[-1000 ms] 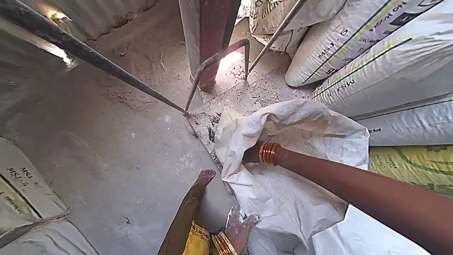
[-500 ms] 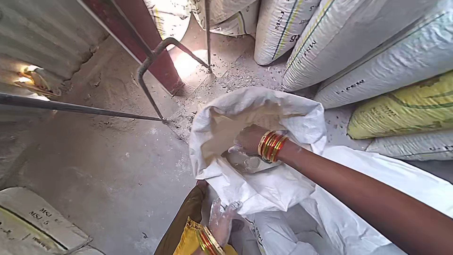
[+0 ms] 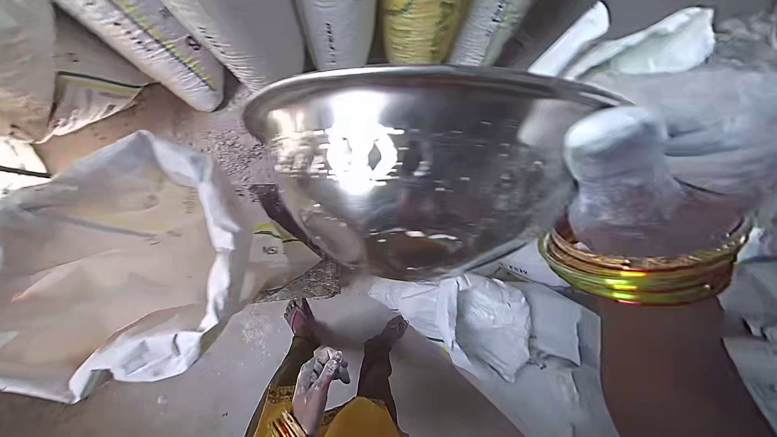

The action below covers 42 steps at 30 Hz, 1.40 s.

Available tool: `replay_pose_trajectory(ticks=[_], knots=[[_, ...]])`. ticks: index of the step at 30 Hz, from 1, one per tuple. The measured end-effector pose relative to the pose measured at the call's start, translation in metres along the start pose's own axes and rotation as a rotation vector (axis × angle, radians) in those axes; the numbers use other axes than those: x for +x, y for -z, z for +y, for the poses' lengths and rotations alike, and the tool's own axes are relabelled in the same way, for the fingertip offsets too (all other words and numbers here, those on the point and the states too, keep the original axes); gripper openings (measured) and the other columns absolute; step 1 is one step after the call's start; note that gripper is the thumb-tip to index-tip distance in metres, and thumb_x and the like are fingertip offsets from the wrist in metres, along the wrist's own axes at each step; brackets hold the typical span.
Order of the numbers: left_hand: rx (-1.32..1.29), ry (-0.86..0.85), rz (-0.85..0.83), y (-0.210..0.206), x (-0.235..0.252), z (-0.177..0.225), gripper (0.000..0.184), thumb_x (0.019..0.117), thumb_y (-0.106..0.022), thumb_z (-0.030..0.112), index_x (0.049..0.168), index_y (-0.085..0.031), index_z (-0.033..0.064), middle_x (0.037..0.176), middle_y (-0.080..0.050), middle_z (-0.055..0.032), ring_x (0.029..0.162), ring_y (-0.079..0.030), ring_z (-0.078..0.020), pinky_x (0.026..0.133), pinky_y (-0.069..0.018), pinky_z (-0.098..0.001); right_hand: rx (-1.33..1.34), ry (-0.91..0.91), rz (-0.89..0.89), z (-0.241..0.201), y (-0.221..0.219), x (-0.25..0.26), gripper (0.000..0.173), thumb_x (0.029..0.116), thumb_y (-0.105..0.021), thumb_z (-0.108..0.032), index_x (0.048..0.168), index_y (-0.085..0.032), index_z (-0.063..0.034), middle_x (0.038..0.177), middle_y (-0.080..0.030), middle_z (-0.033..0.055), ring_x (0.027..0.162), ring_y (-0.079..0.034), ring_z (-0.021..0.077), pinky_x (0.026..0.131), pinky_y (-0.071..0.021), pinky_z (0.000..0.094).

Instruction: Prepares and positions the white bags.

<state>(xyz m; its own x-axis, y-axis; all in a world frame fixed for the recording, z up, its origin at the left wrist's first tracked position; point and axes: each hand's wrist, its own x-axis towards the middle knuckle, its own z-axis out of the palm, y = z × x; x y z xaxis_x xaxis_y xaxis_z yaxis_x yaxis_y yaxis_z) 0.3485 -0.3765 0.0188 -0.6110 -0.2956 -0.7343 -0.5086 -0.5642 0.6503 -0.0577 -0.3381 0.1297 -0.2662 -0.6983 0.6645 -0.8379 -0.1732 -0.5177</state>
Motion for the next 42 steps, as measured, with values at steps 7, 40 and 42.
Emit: replay_pose_trajectory(ticks=[7,40,42], knots=[[0.513,0.152,-0.218,-0.149,0.072,-0.018,0.033,0.0986,-0.066,0.018,0.119,-0.063,-0.0067,0.099,-0.071,-0.013,0.09,-0.067,-0.0147,0.087,-0.0537,-0.033,-0.472,-0.857,0.326,-0.149,0.187,-0.269,0.03,0.1053,-0.053,-0.032,0.088,-0.068,-0.0126,0.08,-0.065,-0.0201,0.08,-0.06,-0.0133,0.075,-0.0519,0.0123],[1.306,-0.176,0.051,-0.334,0.047,-0.112,0.075,0.0847,-0.075,0.015,0.148,-0.044,-0.0105,0.156,-0.037,-0.0357,0.143,-0.04,-0.051,0.116,-0.0364,-0.0586,0.518,-1.963,0.11,-0.109,0.052,-0.481,0.063,0.0842,-0.084,-0.021,0.133,-0.059,0.0103,0.123,-0.067,0.0253,0.114,-0.064,0.0268,0.104,-0.047,0.0393],[1.205,0.05,-0.104,-0.355,0.05,-0.1,0.077,0.0909,-0.074,0.02,0.152,-0.038,-0.008,0.16,-0.033,-0.0312,0.148,-0.037,-0.0422,0.12,-0.035,-0.0491,0.528,-1.977,0.158,-0.11,0.053,-0.477,0.063,0.0837,-0.083,-0.013,0.136,-0.056,0.0096,0.126,-0.066,0.0244,0.116,-0.064,0.0242,0.105,-0.0469,0.0361]])
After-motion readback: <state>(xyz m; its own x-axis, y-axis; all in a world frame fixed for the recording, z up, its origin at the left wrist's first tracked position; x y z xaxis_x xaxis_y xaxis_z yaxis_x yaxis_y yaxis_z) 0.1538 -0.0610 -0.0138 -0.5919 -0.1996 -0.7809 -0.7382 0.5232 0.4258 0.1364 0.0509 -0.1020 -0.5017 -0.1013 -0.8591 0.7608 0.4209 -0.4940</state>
